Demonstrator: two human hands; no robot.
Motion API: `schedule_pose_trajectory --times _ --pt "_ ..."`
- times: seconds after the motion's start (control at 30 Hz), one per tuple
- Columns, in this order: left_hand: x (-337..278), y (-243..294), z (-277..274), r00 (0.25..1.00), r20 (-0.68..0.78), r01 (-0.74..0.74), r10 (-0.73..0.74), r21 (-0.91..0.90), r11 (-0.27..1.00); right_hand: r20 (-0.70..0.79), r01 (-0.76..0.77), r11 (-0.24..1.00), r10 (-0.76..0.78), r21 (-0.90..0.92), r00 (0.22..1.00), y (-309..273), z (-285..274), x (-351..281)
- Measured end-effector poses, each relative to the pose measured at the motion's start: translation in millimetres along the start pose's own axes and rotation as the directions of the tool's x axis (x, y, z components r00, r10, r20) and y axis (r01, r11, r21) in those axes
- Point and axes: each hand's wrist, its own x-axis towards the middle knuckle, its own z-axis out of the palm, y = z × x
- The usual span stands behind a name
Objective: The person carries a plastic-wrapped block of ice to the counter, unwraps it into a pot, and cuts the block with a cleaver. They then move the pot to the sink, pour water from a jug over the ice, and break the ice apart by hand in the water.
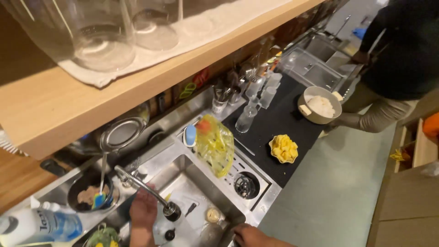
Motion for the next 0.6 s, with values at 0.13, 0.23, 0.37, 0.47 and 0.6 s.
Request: schedule_pose_trajectory --times 0.13,0.23,0.37,0.47,0.6 --pt "13 22 26 0.994 0.052 -0.085 0.095 -0.169 0.982 0.054 0.097 0.965 -0.087 -0.244 0.995 83 54 48" --pt "-9 39 54 0.864 0.316 -0.469 0.391 0.223 0.855 0.167 0.060 0.944 -0.005 -0.325 0.986 52 38 60" --pt "-32 68 91 0.983 -0.041 -0.184 0.179 -0.211 0.960 0.216 0.145 0.924 -0.070 -0.355 0.974 2 28 58" --pt "-39 75 96 0.980 0.037 -0.186 0.196 -0.181 0.966 0.096 0.256 0.921 -0.238 -0.295 0.967 -6 29 46" --pt "-55 64 80 0.970 -0.054 -0.209 0.238 0.323 0.923 -0.069 0.204 0.958 -0.221 -0.203 0.973 -24 3 10"
